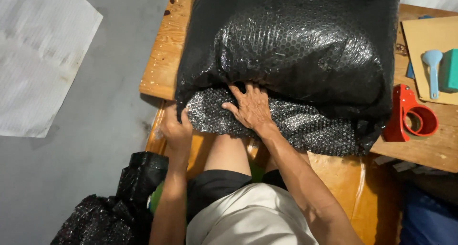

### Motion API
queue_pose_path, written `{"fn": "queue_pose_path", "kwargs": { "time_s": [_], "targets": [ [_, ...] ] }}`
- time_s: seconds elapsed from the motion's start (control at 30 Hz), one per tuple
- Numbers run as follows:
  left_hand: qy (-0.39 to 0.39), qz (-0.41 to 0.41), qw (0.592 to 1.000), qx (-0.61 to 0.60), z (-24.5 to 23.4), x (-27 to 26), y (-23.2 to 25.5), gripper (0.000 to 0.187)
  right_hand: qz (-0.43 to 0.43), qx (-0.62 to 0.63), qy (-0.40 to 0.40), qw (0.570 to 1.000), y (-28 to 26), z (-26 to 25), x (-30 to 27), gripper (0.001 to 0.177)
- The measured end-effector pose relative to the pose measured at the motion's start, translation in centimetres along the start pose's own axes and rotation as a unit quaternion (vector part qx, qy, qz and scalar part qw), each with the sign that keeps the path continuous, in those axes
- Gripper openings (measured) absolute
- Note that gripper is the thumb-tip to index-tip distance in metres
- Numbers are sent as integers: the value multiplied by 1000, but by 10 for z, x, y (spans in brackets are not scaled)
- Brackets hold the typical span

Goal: The person folds the edges of a black bubble mailer and secures it with clear packing tape using a red handheld tape dispenser. They repeatedly apply tape strips along the folded edge and press them down to seal the package.

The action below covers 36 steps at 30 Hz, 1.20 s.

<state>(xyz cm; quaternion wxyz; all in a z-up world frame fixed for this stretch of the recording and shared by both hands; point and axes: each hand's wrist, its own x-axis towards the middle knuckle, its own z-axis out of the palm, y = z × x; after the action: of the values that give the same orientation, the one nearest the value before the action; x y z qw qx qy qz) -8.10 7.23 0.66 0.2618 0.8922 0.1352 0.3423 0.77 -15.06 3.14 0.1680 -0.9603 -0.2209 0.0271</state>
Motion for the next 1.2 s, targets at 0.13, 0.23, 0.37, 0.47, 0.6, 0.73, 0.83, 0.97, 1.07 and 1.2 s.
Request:
{"fn": "queue_pose_path", "kwargs": {
  "time_s": [0.13,0.23,0.37,0.47,0.6,0.73,0.83,0.97,1.07,1.2],
  "targets": [
    [-11,24,999,18,-2,-4,-5,16,1,-5,-2,1000,-1,-1,-1,67],
    [52,60,995,-59,-12,19,16,48,0,-11,1,1000,2,8,-1,66],
    [107,141,984,-2,-1,33,10,24,2,-6,-3,1000,1,4,0,67],
    [87,151,983,-53,-1,44,49,24,3,1,-4,1000,0,-2,2,68],
    [-258,-13,956,-139,43,47,59,34,-9,15,-5,1000,2,-4,1,63],
    [-240,-11,962,-126,77,42,38,43,-49,83,45,994,19,-9,-10,64],
    [-270,-62,946,-171,65,48,46,49,-107,287,101,947,28,-33,-42,61],
    [-283,-58,940,-180,62,52,51,57,-50,75,301,949,73,-50,-83,22],
    [-284,-55,944,-157,70,46,44,69,26,-34,292,955,145,-25,-94,18],
    [-262,-64,957,-104,83,39,50,96,53,-114,221,967,154,-8,-96,38]
  ]
}}
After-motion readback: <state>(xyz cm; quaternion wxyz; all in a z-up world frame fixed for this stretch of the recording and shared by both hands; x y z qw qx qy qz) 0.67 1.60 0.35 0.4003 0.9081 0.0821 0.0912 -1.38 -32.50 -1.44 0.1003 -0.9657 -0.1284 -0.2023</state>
